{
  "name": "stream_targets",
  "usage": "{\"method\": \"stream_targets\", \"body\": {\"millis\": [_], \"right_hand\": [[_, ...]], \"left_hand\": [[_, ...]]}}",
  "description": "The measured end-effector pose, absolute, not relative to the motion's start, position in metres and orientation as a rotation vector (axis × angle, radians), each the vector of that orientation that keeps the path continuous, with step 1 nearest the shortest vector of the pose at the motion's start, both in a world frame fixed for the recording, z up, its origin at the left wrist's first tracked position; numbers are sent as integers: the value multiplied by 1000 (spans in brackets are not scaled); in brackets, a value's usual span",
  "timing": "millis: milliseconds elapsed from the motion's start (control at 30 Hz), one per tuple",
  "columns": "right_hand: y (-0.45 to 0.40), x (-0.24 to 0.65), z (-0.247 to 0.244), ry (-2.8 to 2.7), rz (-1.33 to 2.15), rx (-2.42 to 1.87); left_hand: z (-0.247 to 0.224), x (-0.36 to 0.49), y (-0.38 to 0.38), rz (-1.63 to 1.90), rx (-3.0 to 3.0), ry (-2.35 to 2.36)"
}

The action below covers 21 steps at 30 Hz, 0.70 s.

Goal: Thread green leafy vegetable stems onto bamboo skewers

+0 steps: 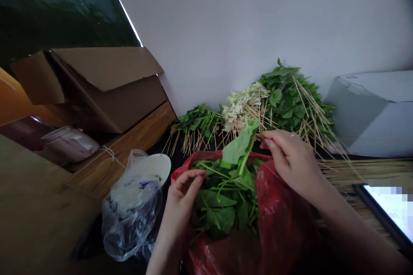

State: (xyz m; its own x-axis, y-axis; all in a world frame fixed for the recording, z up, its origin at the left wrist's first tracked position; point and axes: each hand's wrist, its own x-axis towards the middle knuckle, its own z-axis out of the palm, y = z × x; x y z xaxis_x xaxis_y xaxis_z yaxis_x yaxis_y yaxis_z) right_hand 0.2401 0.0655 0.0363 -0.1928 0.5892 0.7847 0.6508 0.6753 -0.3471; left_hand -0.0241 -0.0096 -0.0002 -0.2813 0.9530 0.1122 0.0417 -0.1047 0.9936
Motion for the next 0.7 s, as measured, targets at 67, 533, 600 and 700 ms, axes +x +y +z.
{"method": "stream_targets", "body": {"millis": [67,533,600,700], "right_hand": [[69,246,40,-1852,-94,-995],[65,244,42,-1888,-175,-911],[64,244,42,-1904,-164,-902],[62,243,41,-1937,-132,-890]], "left_hand": [[1,-22,-8,1346,1500,1499],[-1,-16,-4,1523,1503,1369],[3,-25,-4,1676,1269,1314],[8,-34,-3,1802,899,1217]]}}
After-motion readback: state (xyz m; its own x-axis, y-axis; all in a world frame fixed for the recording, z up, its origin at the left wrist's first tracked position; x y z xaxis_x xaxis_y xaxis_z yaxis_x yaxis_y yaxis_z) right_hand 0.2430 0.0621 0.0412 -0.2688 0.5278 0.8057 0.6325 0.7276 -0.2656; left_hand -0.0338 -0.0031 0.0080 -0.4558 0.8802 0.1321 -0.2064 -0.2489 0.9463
